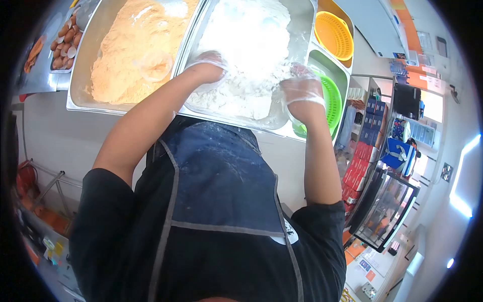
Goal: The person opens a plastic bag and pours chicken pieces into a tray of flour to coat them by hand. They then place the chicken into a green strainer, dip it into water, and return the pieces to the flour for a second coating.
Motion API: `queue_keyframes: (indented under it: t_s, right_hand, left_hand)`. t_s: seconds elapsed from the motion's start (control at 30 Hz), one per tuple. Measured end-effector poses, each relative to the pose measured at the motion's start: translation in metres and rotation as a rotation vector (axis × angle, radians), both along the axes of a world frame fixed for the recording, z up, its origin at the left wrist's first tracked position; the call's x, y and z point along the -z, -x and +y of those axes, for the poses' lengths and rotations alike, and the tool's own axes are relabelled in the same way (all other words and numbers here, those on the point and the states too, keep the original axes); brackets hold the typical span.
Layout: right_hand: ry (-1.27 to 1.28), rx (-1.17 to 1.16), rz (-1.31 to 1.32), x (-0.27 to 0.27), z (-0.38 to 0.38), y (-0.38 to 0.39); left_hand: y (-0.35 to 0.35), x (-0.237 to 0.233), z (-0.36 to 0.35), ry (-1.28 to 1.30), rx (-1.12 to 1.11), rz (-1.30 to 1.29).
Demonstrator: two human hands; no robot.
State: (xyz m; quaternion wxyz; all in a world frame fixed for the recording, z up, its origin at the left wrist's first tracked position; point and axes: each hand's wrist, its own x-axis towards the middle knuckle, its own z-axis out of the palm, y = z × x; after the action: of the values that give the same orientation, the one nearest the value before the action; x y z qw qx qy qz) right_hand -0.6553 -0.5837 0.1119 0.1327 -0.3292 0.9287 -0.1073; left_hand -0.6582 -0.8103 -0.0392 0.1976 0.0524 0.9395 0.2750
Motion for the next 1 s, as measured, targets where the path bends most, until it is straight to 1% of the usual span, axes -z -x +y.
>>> queue_keyframes:
  t_s: [0.03, 0.07, 0.1, 0.17, 0.2, 0.27, 0.3, 0.37, 0.43, 0.5, 0.53, 0.57, 0.6, 0.63, 0.67, 0.7, 0.73, 0.77, 0.8, 0.83, 0.87, 0.93, 0.97, 1.0]
  right_hand:
    - [0.089, 0.069, -0.06, 0.001, 0.002, -0.002]
    - [0.176, 0.14, -0.122, 0.001, 0.004, -0.005]
    - [0.174, 0.14, -0.125, -0.003, -0.002, -0.01]
    - [0.072, 0.25, -0.109, -0.014, -0.019, -0.016]
    - [0.072, 0.251, -0.109, -0.012, -0.017, -0.012]
    - [0.031, -0.228, -0.059, -0.001, -0.012, 0.004]
    - [0.034, -0.23, -0.061, 0.011, -0.013, 0.01]
    - [-0.211, 0.034, -0.089, 0.048, -0.017, 0.023]
    - [-0.121, 0.578, -0.345, 0.117, -0.017, 0.049]
    - [0.316, 0.467, -0.587, 0.153, -0.03, 0.048]
    - [0.321, 0.466, -0.593, 0.18, -0.031, 0.049]
    - [0.325, 0.539, -0.711, 0.209, -0.033, 0.054]
    - [0.329, 0.608, -0.824, 0.222, -0.039, 0.057]
    - [0.337, 0.603, -0.82, 0.205, -0.049, 0.05]
    - [0.398, 0.681, -0.967, 0.17, -0.058, 0.035]
    - [0.464, 0.757, -1.111, 0.148, -0.064, 0.028]
    - [0.677, 0.864, -1.173, 0.159, -0.068, 0.025]
    - [0.691, 0.859, -1.165, 0.162, -0.06, 0.031]
    - [0.707, 0.928, -1.033, 0.138, -0.061, 0.024]
    - [0.716, 0.998, -0.908, 0.121, -0.059, 0.014]
    - [0.72, 1.002, -0.919, 0.114, -0.051, 0.008]
    - [1.104, 0.763, -1.037, 0.098, -0.026, 0.003]
    - [1.11, 0.772, -1.034, 0.09, -0.019, 0.0]
    - [1.029, 0.669, -0.834, 0.079, -0.015, -0.001]
  left_hand:
    - [0.001, 0.0, 0.0, 0.047, 0.001, -0.084]
    - [0.002, 0.0, 0.0, 0.044, -0.002, -0.087]
    - [0.0, -0.005, -0.001, 0.006, -0.035, -0.077]
    - [-0.002, -0.007, 0.001, -0.033, -0.069, -0.067]
    - [-0.004, -0.006, 0.003, -0.091, -0.162, 0.052]
    - [-0.004, -0.004, 0.005, -0.177, -0.309, 0.243]
    - [-0.004, -0.005, 0.005, -0.187, -0.312, 0.226]
    - [-0.002, -0.004, 0.004, -0.193, -0.298, 0.143]
    - [0.0, -0.004, 0.004, -0.177, -0.257, 0.001]
    - [0.001, 0.0, 0.006, -0.16, -0.246, -0.107]
    - [0.0, 0.005, 0.01, -0.174, -0.259, -0.14]
    - [0.0, 0.011, 0.015, -0.203, -0.283, -0.169]
    - [0.002, 0.017, 0.022, -0.264, -0.318, -0.189]
    - [0.002, 0.022, 0.031, -0.366, -0.351, -0.213]
    - [0.001, 0.024, 0.04, -0.529, -0.383, -0.254]
    - [0.0, 0.021, 0.045, -0.725, -0.415, -0.315]
    - [-0.005, 0.006, 0.047, -0.907, -0.426, -0.393]
    - [-0.009, -0.008, 0.044, -1.066, -0.422, -0.466]
    - [-0.016, -0.022, 0.04, -1.163, -0.402, -0.513]
    - [-0.021, -0.035, 0.036, -1.207, -0.383, -0.531]
    - [-0.023, -0.034, 0.036, -1.198, -0.388, -0.539]
    - [-0.023, -0.037, 0.037, -1.145, -0.331, -0.213]
    - [-0.02, -0.04, 0.038, -1.142, -0.324, -0.22]
    - [-0.015, -0.055, 0.036, -0.714, -0.171, -0.043]
